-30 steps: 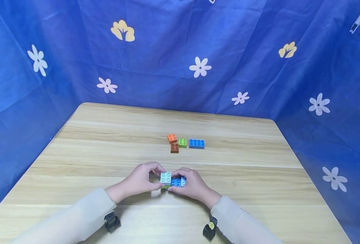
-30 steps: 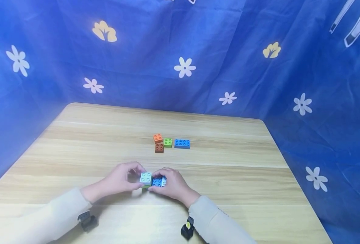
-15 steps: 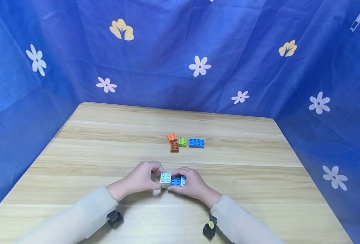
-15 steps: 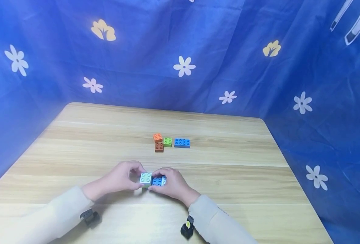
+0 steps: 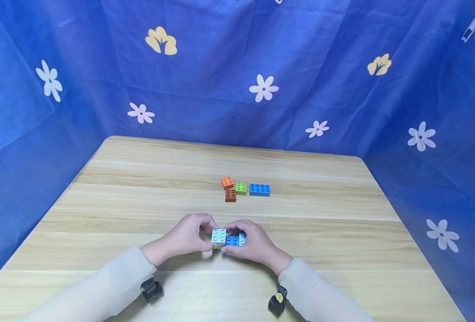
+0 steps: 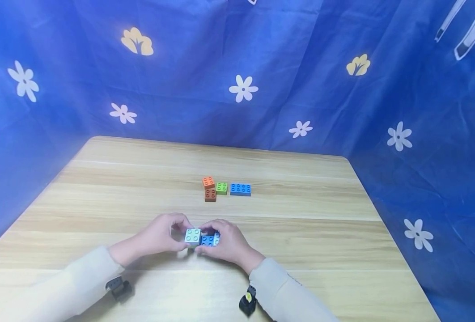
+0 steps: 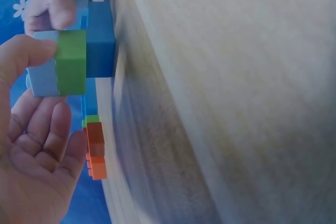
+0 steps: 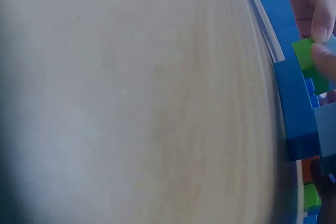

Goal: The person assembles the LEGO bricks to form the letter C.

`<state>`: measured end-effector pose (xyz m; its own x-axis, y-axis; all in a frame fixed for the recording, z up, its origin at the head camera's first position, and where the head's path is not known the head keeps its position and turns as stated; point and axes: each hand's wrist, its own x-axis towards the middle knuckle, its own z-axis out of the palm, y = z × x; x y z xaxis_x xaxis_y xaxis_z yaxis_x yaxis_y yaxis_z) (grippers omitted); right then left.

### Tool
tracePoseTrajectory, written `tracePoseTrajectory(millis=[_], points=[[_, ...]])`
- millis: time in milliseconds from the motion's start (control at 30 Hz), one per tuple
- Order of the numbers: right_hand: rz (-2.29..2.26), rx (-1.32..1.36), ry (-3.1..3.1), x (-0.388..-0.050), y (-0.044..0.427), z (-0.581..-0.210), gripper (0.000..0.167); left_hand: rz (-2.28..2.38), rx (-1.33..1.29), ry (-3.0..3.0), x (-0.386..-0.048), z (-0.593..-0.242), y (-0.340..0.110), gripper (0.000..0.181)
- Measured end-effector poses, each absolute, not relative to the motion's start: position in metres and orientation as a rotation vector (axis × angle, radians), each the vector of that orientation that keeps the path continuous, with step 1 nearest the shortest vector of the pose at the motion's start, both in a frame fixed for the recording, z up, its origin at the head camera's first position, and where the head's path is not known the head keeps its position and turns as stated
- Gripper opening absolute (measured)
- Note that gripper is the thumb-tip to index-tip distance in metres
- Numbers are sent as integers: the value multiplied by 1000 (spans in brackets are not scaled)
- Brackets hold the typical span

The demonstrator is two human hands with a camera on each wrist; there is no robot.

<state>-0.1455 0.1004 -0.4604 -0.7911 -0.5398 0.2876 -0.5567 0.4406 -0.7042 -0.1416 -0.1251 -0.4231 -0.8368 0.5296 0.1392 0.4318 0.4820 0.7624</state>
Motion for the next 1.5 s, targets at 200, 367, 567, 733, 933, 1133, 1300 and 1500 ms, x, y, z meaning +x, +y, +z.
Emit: tracePoseTrajectory(millis=[200, 367, 567, 733, 933, 1133, 1300, 1500], points=[[1401, 1027, -2550, -146, 100, -456, 49, 1256, 851, 2626, -142, -423, -125, 29], [1418, 1011, -2553, -145, 99, -456, 45, 1261, 857, 2617, -142, -423, -124, 29], [1431, 984, -2564, -144, 98, -457, 41, 1250, 904, 2601, -145, -426, -126, 29], [1446, 979, -2557, -144, 97, -457, 40, 1192, 993, 2542, -155, -429, -134, 37], [1460, 976, -2564, -144, 96, -456, 40, 1144, 987, 2423, -177, -433, -146, 54], [1462, 963, -2597, -144, 96, -455, 40, 1210, 867, 2462, -207, -437, -151, 51], [1468, 960, -2609, -144, 97, -455, 41, 1300, 696, 2585, -228, -439, -149, 42], [1477, 956, -2609, -144, 97, -455, 41, 1381, 508, 2702, -244, -439, -140, 38]])
